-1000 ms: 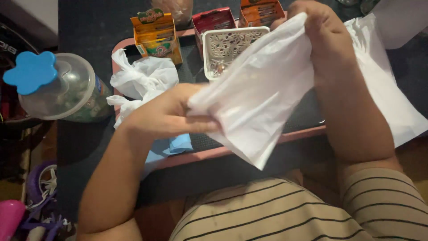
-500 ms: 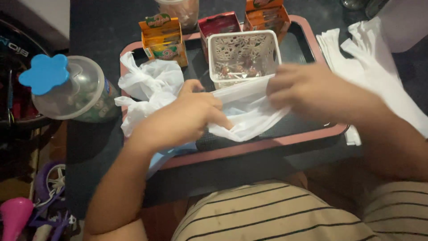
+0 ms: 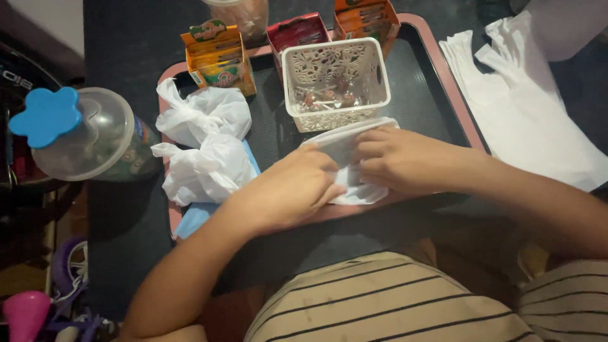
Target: Packaging lollipops and small candies into plastic bags
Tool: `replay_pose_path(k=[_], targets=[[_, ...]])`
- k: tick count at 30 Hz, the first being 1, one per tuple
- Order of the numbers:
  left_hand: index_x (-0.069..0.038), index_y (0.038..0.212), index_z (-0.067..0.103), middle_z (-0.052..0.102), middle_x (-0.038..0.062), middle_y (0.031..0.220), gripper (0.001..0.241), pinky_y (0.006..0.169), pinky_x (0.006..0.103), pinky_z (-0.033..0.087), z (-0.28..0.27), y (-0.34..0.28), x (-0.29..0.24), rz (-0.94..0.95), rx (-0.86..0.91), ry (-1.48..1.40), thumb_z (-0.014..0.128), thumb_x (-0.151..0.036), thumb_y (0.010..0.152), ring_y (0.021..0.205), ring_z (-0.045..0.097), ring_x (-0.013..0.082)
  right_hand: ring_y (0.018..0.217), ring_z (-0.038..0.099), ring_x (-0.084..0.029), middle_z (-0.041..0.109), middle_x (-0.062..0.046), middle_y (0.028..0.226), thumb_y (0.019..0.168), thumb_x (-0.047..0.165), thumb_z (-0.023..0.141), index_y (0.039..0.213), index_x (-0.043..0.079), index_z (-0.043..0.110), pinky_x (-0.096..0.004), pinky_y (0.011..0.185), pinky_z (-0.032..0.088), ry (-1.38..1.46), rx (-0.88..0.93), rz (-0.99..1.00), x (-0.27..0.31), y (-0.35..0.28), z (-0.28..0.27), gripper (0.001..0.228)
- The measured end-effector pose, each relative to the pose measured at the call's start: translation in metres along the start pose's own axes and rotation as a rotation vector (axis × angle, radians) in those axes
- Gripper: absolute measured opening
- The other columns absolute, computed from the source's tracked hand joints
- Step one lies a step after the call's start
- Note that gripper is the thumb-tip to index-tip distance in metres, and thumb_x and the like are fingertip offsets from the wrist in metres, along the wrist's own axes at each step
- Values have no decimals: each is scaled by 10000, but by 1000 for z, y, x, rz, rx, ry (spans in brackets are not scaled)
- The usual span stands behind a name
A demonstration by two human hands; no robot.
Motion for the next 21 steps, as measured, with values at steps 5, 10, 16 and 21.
replay_pose_path(k=[5, 10, 16, 21], targets=[[-171, 538, 604, 550, 45, 669, 265, 651, 375, 436, 18, 8, 16, -8, -233, 277, 587, -327, 752, 679, 530, 240, 818, 517, -223, 542, 10, 738, 743, 484, 675, 734, 189, 624, -405, 691, 416, -271, 88, -109, 0, 5, -3, 300], [-139, 729, 728, 601, 102, 889, 270, 1010, 515, 291, 30, 5, 16, -170, -52, 338, 690, -404, 697, 972, 526, 278, 738, 502, -196, 527, 10, 657, 714, 346, 705, 720, 182, 667, -347, 640, 412, -164, 131, 55, -16, -8, 16, 168], [-98, 769, 725, 659, 115, 800, 336, 992, 519, 334, 27, 6, 33, -285, -48, 314, 717, -421, 678, 873, 603, 272, 931, 551, -230, 518, -14, 764, 734, 222, 707, 695, 138, 668, -323, 693, 483, 31, 42, 252, -26, -18, 12, 100], [-150, 843, 623, 600, 48, 776, 146, 735, 437, 461, -40, -4, 22, -343, -362, 138, 686, -260, 770, 776, 613, 272, 966, 549, -213, 491, 5, 776, 769, 230, 683, 661, 158, 611, -297, 690, 495, -14, -43, 208, -25, -22, 10, 149]])
Point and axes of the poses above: each hand's wrist, its own y-axis towards the middle knuckle, its own z-axis out of the palm, x = y × z, the point moved 7 cm from there along y, towards the middle knuckle
